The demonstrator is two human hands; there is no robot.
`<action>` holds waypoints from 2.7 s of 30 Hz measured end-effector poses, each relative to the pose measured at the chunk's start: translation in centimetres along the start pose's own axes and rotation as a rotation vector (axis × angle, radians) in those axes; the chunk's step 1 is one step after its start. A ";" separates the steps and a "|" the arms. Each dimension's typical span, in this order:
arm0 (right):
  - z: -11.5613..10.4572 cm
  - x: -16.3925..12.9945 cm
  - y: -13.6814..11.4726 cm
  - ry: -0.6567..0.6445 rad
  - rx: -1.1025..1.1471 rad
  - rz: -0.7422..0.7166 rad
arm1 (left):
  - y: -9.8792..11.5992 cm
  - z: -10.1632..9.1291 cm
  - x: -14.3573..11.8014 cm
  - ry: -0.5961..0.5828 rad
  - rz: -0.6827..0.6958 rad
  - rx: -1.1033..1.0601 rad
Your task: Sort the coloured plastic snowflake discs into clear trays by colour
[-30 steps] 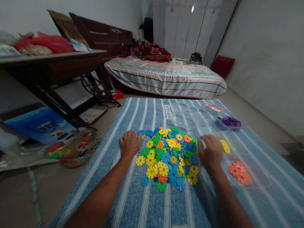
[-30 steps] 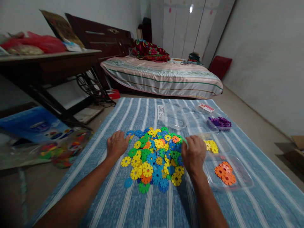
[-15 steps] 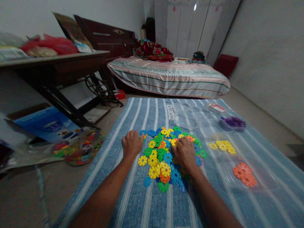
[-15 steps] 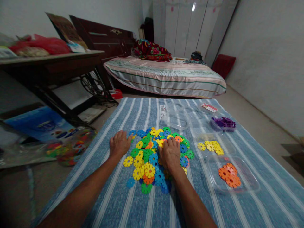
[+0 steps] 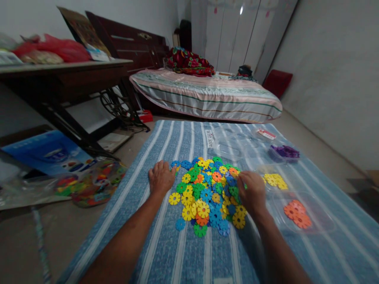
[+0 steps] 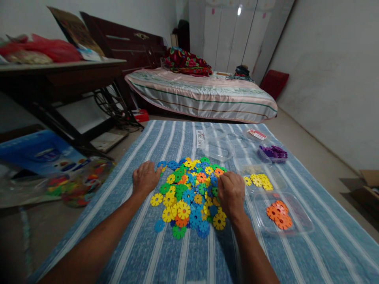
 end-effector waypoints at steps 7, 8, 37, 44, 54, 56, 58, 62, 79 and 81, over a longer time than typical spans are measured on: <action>-4.9 0.1 6.6 0.132 -0.362 0.272 | 0.1 -0.2 0.0 -0.015 0.006 -0.007; -5.1 0.0 6.8 0.138 -0.375 0.297 | 0.1 -0.1 0.0 -0.015 0.006 -0.006; 0.3 -3.2 -0.9 -0.330 0.043 0.048 | 0.2 -0.5 0.1 0.001 0.011 0.012; -1.9 4.0 3.0 -0.248 -0.174 0.134 | 0.2 -0.5 0.2 -0.011 0.002 0.008; -1.9 2.7 3.7 -0.322 -0.235 0.235 | 0.5 -1.0 0.1 -0.034 0.000 0.003; -1.6 0.7 2.3 -0.474 -0.215 0.217 | 0.6 -1.1 0.1 -0.040 -0.005 0.001; -1.6 -0.8 1.3 -0.601 -0.212 0.197 | 0.7 -1.2 0.1 -0.042 -0.004 -0.001; -1.8 -2.5 0.4 -0.700 -0.159 0.100 | 0.6 -1.0 0.1 -0.035 0.001 -0.007; -1.9 -3.0 -0.2 -0.608 -0.048 0.048 | 0.6 -1.1 0.1 -0.031 0.004 -0.014; -2.0 -1.7 -0.1 -0.615 -0.051 0.060 | 0.6 -1.0 0.1 -0.032 0.002 -0.021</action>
Point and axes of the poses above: each hand's wrist, its own x-axis towards the middle knuckle, its own z-axis out of the palm, y = z × x, the point moved 2 cm from there along x, towards the middle knuckle, and after that the axes turned 5 degrees about -y, right-handed, at the moved point
